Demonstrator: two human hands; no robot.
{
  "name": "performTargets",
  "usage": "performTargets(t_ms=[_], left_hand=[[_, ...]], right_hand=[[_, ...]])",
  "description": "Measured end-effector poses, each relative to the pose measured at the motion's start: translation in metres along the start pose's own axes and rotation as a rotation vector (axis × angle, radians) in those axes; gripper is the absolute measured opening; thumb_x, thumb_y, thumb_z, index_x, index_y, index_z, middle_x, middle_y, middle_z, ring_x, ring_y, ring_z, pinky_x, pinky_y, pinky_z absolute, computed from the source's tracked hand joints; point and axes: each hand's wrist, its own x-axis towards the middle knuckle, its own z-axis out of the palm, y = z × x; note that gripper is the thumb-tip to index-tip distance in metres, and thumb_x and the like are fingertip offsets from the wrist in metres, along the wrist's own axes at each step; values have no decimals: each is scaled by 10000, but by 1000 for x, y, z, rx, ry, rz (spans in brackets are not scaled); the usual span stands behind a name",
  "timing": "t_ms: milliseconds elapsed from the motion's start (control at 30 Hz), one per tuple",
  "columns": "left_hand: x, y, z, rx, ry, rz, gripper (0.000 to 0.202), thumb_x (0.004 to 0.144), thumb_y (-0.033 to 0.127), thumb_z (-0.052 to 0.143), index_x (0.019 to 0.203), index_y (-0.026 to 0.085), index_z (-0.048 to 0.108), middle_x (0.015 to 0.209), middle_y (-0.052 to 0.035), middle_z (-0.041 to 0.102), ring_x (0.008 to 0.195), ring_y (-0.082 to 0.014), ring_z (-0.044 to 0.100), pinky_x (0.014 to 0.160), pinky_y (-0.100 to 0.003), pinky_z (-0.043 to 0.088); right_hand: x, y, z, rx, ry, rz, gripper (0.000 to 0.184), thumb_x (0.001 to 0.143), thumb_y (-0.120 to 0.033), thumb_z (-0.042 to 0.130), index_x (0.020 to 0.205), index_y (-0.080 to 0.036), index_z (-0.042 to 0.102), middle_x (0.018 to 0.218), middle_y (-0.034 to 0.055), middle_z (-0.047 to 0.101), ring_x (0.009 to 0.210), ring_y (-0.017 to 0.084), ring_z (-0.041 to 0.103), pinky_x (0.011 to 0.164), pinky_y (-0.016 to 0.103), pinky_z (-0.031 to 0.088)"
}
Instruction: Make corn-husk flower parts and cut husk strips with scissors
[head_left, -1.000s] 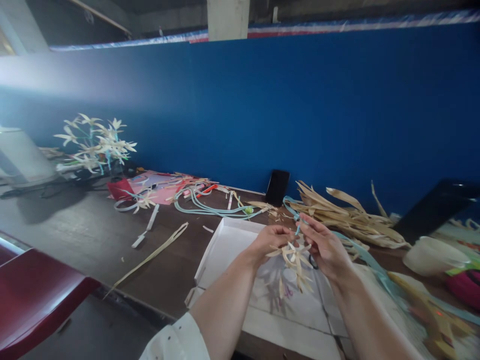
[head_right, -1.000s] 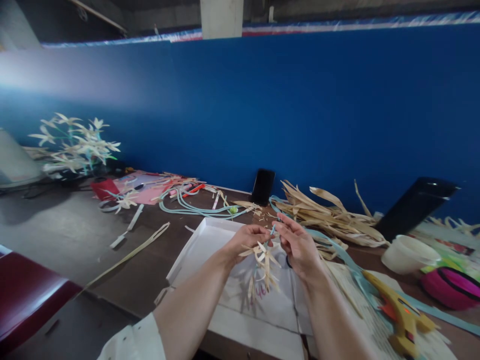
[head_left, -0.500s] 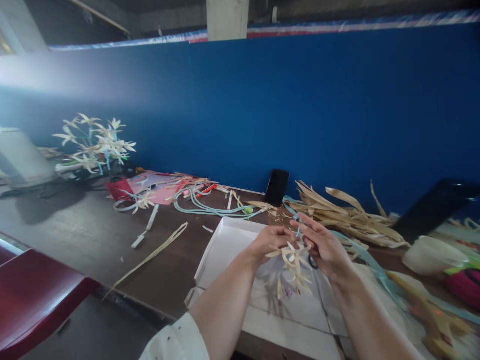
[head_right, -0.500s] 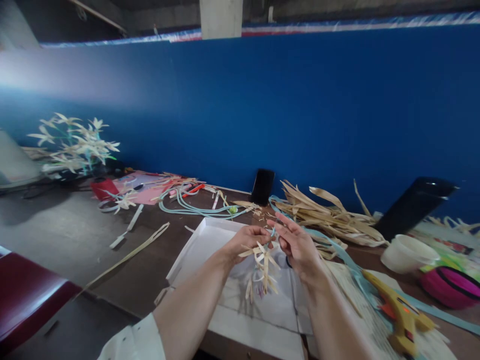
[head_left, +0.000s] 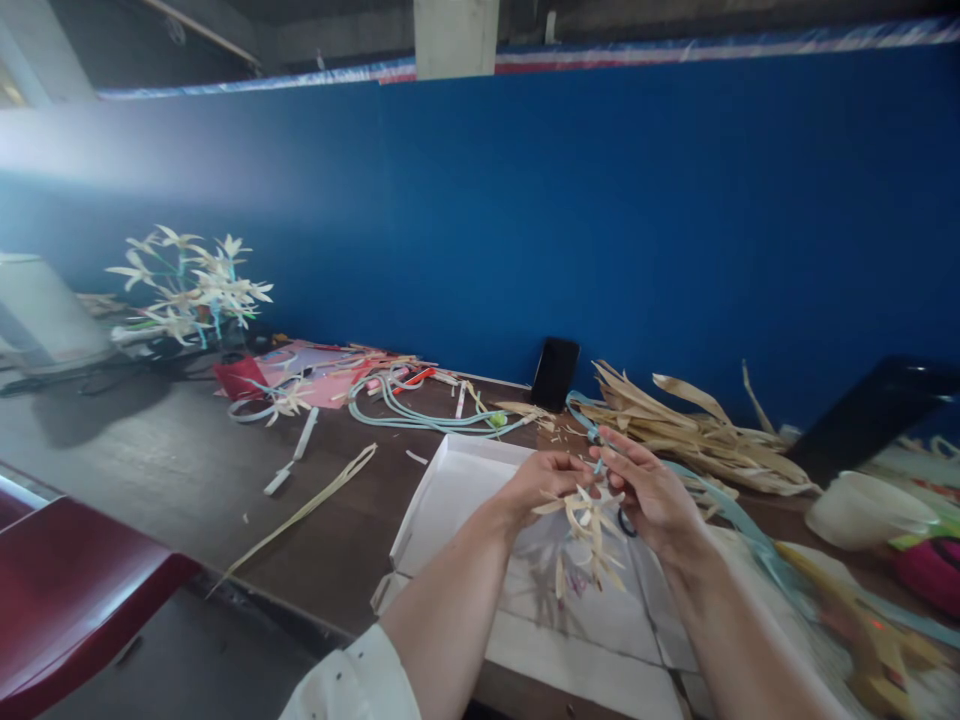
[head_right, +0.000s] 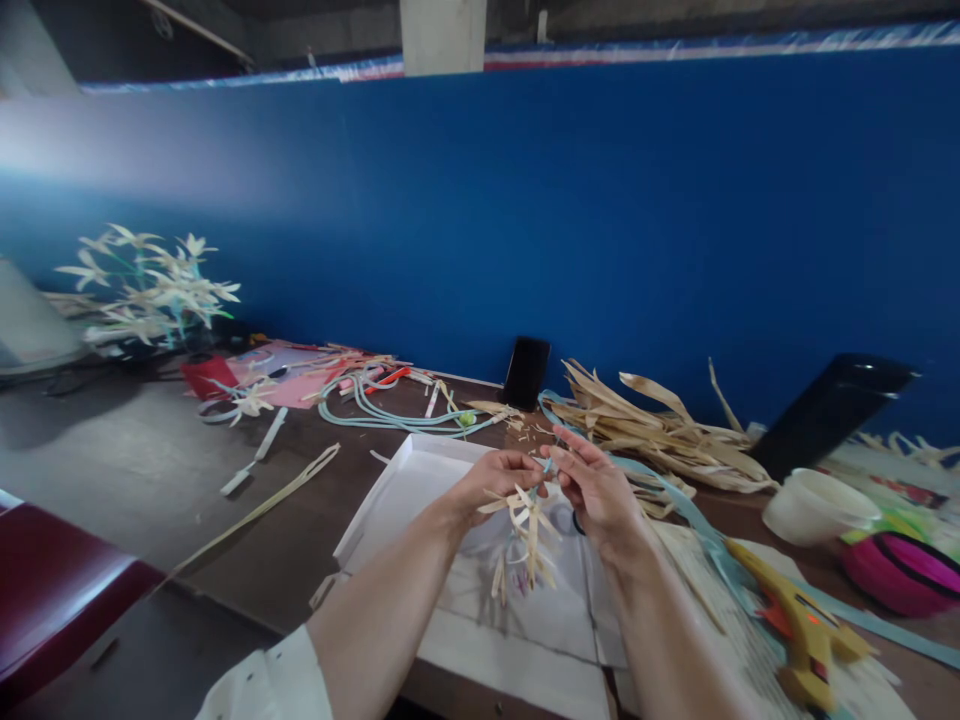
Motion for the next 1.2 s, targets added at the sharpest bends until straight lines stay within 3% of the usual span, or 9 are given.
performTargets(t_ms=[200, 333, 467, 533, 633, 733, 867, 1067, 1200], left_hand=[[-1, 2, 0, -15, -10, 24, 358, 533, 376, 786, 705, 106, 625, 656, -44, 644, 534, -98, 536, 564, -235, 391], [-1, 1, -2, 9, 2, 34, 372, 538, 383, 783, 727, 102, 629, 671, -53, 646, 535, -103, 540, 546, -234, 387], [0, 0, -3, -4, -12, 40, 383, 546, 404, 775, 742, 108, 631, 676, -46, 644, 526, -105, 539, 526, -236, 391], [1, -1, -3, -1, -8, 49, 382, 543, 407, 776, 724, 104, 629, 670, -46, 641, 511, -98, 528, 514, -232, 385], [1, -2, -4, -7, -1, 62, 388, 548, 418, 772, 725, 100, 636, 672, -51, 642, 514, -97, 528, 517, -231, 384], [2, -2, -3, -10, 6, 50, 405, 537, 423, 777, 750, 107, 641, 679, -48, 643, 530, -108, 538, 531, -238, 390], [1, -2, -4, 24, -4, 50, 393, 538, 438, 769, 721, 118, 631, 699, -41, 641, 559, -106, 526, 540, -231, 371], [0, -2, -5, 181, 17, 102, 327, 610, 431, 719, 676, 122, 636, 620, -3, 599, 473, -45, 338, 487, -214, 250], [1, -2, -4, 178, 41, 127, 283, 621, 398, 712, 661, 125, 648, 543, 23, 532, 477, -51, 346, 497, -214, 255]], right_hand=[[-4, -2, 0, -24, -29, 24, 427, 665, -312, 765, 1077, -271, 663, 984, 19, 699, 482, 41, 502, 303, 109, 326], [-3, -2, -3, 18, -158, 78, 428, 796, -502, 605, 1171, -298, 616, 1158, 52, 645, 491, 38, 497, 297, 112, 300], [1, 1, -5, 18, -96, 88, 444, 796, -545, 572, 1152, -286, 628, 1188, 63, 622, 560, 78, 553, 296, 137, 278], [3, 4, -7, -10, -107, 94, 416, 774, -502, 619, 1115, -266, 650, 1126, 65, 642, 596, 100, 571, 307, 150, 272], [3, 7, -9, -63, -167, 105, 384, 732, -441, 680, 1043, -216, 681, 871, 55, 675, 553, 103, 537, 342, 169, 275], [2, 8, -9, -111, -171, 102, 381, 689, -422, 726, 975, -173, 698, 652, 13, 609, 486, 83, 466, 361, 176, 243], [-2, 4, -3, -159, -133, 67, 351, 652, -429, 753, 881, -167, 705, 602, -6, 577, 462, 72, 422, 377, 187, 218], [1, 8, -2, -243, -88, -80, 267, 670, -408, 742, 789, -172, 702, 541, -27, 517, 499, 100, 430, 446, 215, 292], [3, 9, -6, -254, -108, -51, 330, 695, -433, 721, 876, -157, 709, 539, -19, 524, 511, 114, 455, 451, 218, 325]])
